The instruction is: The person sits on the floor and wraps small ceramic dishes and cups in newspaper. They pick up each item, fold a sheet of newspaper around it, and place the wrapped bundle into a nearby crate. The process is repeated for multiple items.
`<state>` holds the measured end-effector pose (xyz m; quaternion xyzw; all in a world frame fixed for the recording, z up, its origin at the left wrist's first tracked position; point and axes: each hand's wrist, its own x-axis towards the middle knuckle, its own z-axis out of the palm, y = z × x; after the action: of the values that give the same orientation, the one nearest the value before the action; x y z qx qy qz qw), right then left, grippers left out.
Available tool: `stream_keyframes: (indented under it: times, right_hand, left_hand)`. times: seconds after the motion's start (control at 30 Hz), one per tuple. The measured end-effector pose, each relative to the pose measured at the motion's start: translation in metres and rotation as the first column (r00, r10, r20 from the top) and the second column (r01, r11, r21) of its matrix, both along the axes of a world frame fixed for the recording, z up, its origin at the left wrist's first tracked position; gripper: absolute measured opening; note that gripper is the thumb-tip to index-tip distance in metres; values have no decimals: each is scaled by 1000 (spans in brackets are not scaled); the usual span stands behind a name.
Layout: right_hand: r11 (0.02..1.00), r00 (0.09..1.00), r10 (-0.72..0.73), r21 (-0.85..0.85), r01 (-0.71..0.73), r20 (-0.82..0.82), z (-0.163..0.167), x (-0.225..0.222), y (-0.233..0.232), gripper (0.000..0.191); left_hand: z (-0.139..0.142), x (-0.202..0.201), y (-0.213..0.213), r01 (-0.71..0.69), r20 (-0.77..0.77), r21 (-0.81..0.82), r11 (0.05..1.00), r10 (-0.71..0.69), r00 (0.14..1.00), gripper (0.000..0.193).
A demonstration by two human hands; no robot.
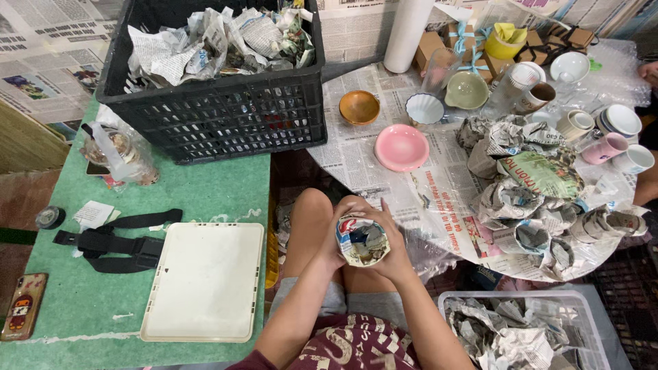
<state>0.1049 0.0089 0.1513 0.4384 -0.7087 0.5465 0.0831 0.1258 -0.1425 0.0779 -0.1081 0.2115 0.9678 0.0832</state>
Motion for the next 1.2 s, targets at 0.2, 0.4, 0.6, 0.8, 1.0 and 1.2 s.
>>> stream_keyframes:
  times: [0.2,0.4,0.6,0.8,1.0,1.2]
  right_hand:
    - [997,994,-32,-65,39,109,4,-5,1,85]
    - [994,968,-61,-78,83,243,-2,-13,6,82]
    - [945,915,-310,-20,326,260,-30,-27,24,104]
    - [825,805,-533,-49,562,260,-54,-91,65,86]
    - [735,744,-631,-139,664,219,-87,-158,93,86]
    - [636,633,-703,-113,764,325,-101,-199,93,85]
  left_hand:
    - [-14,-7,1,28,147,-159,987,-5,989,55]
    - [-18,-27,14,-132,-22,-189,973,130,991,41]
    - [-16,-73,28,115,303,-310,944,-17,953,53]
    - [-25,-133,74,-220,-101,-690,690,209,973,69]
    - [-19,-148,125,-90,-86,-992,-88,-54,995,47]
    - [0,-168,143,-131,-85,-680,-722,-100,991,38]
